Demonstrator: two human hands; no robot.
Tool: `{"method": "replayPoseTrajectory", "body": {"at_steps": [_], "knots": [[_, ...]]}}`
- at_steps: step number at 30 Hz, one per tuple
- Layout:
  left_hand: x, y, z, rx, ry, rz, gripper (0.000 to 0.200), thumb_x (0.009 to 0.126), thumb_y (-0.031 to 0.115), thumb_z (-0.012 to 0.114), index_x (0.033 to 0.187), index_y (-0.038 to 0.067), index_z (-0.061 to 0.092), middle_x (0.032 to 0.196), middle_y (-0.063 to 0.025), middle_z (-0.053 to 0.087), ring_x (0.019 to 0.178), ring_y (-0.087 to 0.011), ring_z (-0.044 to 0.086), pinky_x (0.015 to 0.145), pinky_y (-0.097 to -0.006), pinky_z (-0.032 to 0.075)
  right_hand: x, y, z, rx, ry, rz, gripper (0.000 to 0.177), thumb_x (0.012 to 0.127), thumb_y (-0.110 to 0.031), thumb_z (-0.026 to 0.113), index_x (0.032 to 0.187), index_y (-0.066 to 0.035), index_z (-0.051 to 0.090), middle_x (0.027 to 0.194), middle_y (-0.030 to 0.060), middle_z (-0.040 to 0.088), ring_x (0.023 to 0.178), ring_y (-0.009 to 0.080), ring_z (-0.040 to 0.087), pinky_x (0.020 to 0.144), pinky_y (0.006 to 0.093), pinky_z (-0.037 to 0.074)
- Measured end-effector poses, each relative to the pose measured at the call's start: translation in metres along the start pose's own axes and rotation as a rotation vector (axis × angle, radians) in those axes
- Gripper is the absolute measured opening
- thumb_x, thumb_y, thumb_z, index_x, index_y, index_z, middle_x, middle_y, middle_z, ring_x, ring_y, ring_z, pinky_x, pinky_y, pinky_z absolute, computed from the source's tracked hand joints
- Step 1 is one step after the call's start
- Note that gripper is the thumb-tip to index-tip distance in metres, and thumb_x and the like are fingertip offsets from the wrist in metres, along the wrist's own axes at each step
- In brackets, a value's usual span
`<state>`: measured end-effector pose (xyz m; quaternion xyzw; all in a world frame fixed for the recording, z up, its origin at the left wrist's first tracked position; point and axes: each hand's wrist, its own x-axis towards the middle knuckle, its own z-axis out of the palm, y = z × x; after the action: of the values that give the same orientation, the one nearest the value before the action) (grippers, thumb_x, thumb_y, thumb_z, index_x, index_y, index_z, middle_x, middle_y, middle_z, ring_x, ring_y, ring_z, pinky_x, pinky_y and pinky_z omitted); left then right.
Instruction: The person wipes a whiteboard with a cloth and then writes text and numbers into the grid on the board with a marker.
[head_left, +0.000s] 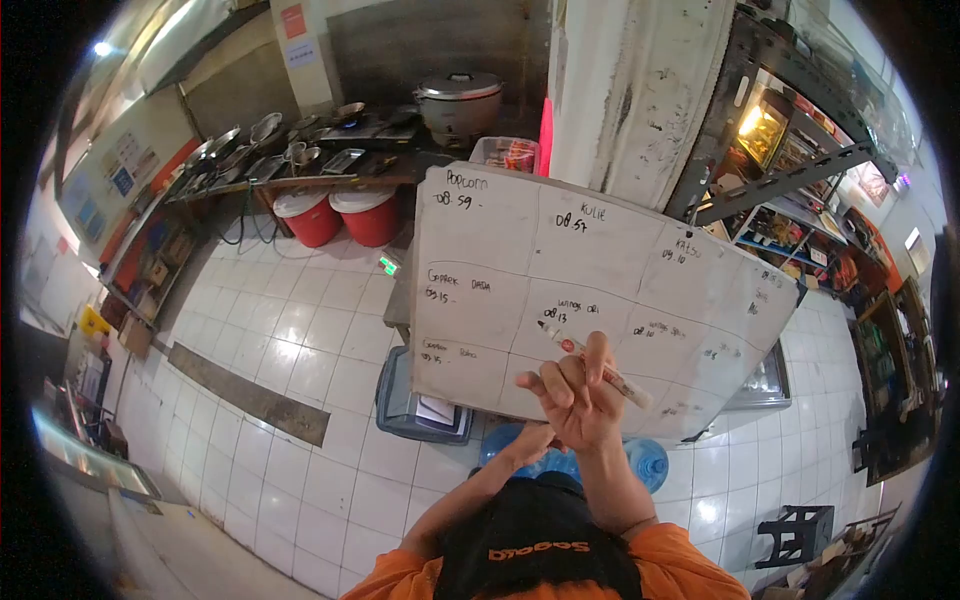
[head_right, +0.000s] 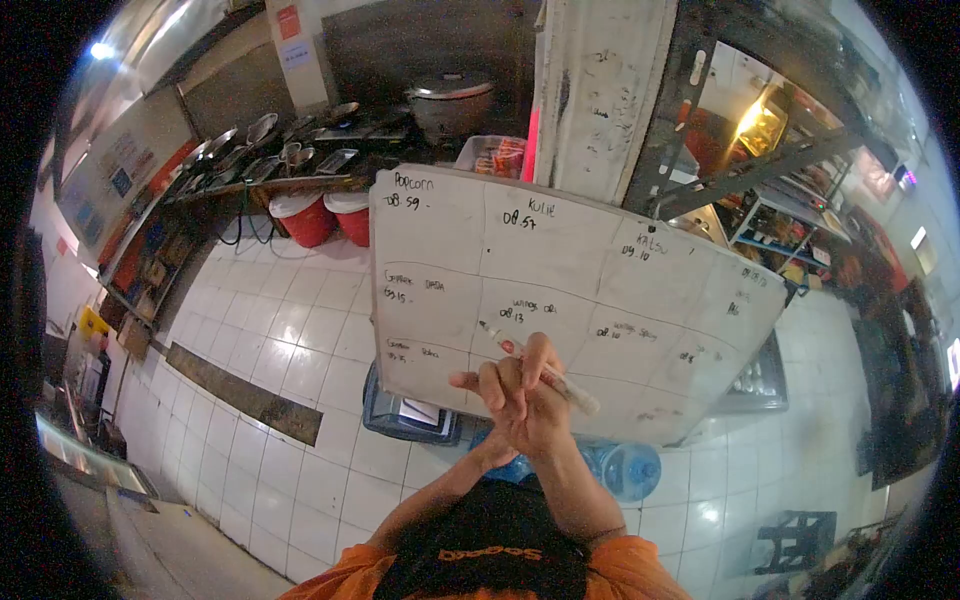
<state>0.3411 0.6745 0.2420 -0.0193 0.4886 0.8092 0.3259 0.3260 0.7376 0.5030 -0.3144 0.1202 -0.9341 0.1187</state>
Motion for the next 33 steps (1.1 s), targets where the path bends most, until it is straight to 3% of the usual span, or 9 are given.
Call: {"method": "replayPoseTrajectory", "body": {"at_steps": [2,6,9,12,15,18,22,25,33], "knots": [[0.002,-0.003,0.000,0.021,-0.005,-0.004,0.033,0.083,0.018,0.076,0.110,0.004,0.062,0.099,-0.0042,0.060,0.080,-0.0164,0.062,0.060,-0.0321,0.054,0.006,-0.011,0.009,-0.295,-0.079,0.021,0.033,0.099,-0.037,0.057,0.086,-0.007,0.051,0.059,0.0059,0.058,0.066,0.0184,0.062,0.082,0.0492,0.055],[-0.002,0.000,0.014,-0.055,0.034,0.049,0.032,0.083,0.019,0.077,0.108,0.005,0.063,0.098,-0.0036,0.061,0.076,-0.0164,0.062,0.058,-0.0315,0.053,0.031,-0.035,0.018,-0.952,-0.180,0.072,0.046,0.102,-0.039,0.041,0.109,0.003,0.060,0.063,0.0096,0.062,0.045,0.0151,0.057,0.046,0.0280,0.048],[-0.007,0.011,0.021,-0.079,0.074,0.015,0.033,0.083,0.015,0.077,0.110,0.004,0.061,0.103,-0.0060,0.061,0.073,-0.0171,0.061,0.058,-0.0320,0.053,0.068,-0.035,0.030,-1.560,-0.217,-0.216,0.034,0.096,-0.026,0.057,0.116,0.001,0.063,0.071,0.0117,0.066,0.061,0.0158,0.067,0.054,0.0265,0.053],[-0.013,0.017,0.026,-0.092,0.076,0.039,0.036,0.082,0.014,0.078,0.112,0.004,0.060,0.106,-0.0073,0.061,0.073,-0.0178,0.061,0.058,-0.0324,0.054,0.103,-0.024,0.017,-1.816,-0.300,-0.581,0.032,0.086,-0.012,0.070,0.116,-0.001,0.063,0.076,0.0090,0.069,0.062,0.0169,0.068,0.057,0.0266,0.054],[-0.013,0.019,0.028,-0.068,0.077,0.022,0.035,0.082,0.012,0.077,0.113,0.005,0.061,0.107,-0.0058,0.061,0.084,-0.0164,0.062,0.058,-0.0316,0.055,0.125,-0.017,0.003,-1.850,-0.374,-0.698,0.034,0.076,-0.001,0.077,0.108,-0.003,0.064,0.082,0.0078,0.072,0.062,0.0175,0.068,0.058,0.0261,0.055],[-0.016,0.022,0.029,-0.083,0.047,0.060,0.036,0.083,0.012,0.075,0.115,0.005,0.060,0.110,-0.0057,0.061,0.093,-0.0161,0.061,0.059,-0.0315,0.056,0.129,-0.007,-0.018,-1.845,-0.230,-0.738,0.023,0.077,0.000,0.077,0.097,-0.005,0.066,0.081,0.0094,0.072,0.067,0.0122,0.069,0.057,0.0231,0.054],[-0.014,0.019,0.027,-0.037,0.042,0.090,0.038,0.084,0.012,0.074,0.118,0.005,0.059,0.113,-0.0070,0.061,0.098,-0.0172,0.061,0.060,-0.0324,0.058,0.133,-0.007,-0.018,-1.923,-0.247,-0.707,0.019,0.079,-0.002,0.077,0.093,-0.006,0.065,0.079,0.0075,0.072,0.063,0.0121,0.067,0.056,0.0237,0.053],[-0.012,0.019,0.030,-0.037,0.043,0.120,0.049,0.083,0.015,0.075,0.123,0.005,0.050,0.110,-0.0075,0.055,0.091,-0.0197,0.060,0.058,-0.0340,0.058,0.133,-0.006,-0.017,-1.956,-0.259,-0.700,0.019,0.079,-0.004,0.078,0.093,-0.006,0.065,0.078,0.0068,0.071,0.061,0.0123,0.066,0.056,0.0239,0.053],[-0.016,0.025,0.029,-0.009,-0.003,0.103,0.047,0.084,0.017,0.075,0.121,0.002,0.051,0.114,-0.0094,0.055,0.092,-0.0209,0.061,0.062,-0.0346,0.060,0.131,-0.006,-0.015,-1.978,-0.210,-0.650,0.018,0.079,-0.003,0.077,0.092,-0.007,0.065,0.075,0.0052,0.070,0.059,0.0117,0.066,0.056,0.0230,0.052]]}}
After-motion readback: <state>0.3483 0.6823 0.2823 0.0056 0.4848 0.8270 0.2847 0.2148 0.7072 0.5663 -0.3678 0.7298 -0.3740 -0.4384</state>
